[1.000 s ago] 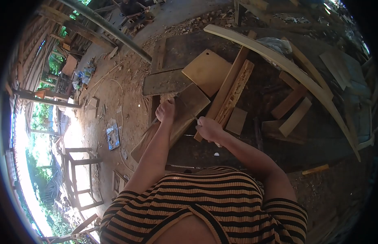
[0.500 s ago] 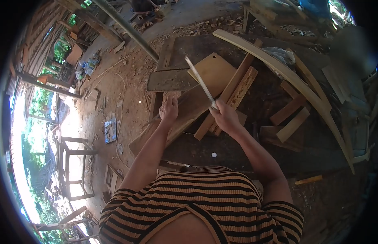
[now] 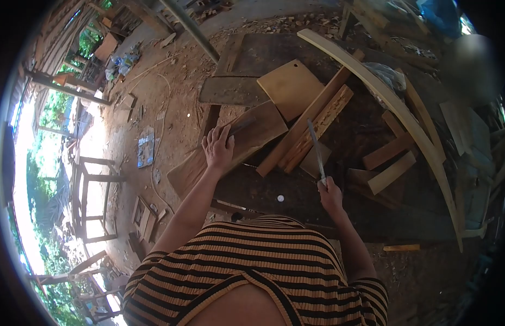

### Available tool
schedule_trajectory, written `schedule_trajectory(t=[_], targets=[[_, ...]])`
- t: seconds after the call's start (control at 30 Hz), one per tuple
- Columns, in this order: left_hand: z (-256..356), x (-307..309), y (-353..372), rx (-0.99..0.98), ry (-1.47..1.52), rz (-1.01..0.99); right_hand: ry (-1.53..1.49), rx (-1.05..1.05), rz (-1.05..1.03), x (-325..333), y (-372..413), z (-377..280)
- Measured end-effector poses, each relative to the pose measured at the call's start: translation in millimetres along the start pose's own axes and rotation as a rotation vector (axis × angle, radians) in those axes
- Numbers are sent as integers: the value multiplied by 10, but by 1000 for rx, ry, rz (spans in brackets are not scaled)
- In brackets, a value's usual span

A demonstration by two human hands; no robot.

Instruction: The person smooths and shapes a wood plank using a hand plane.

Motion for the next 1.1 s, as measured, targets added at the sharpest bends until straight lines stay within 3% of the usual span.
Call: schedule_trajectory(t=[0.13,1.1], targets=[[-41,14,-2,2,67,-6,-80,-76,-33,-21,-6,-4],[-106,107,-13,28,173,33,-286,-51,-52,-68,-52,15]])
Point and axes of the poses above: each hand's wrist, its own y-axis away from the middle knuckle, its own x-axis out of the back of the hand, z = x × y, the point moved 3 cm from there along -y, towards the middle knuckle, and after that the axes turned 7 degrees about x, right-handed, at the moved point
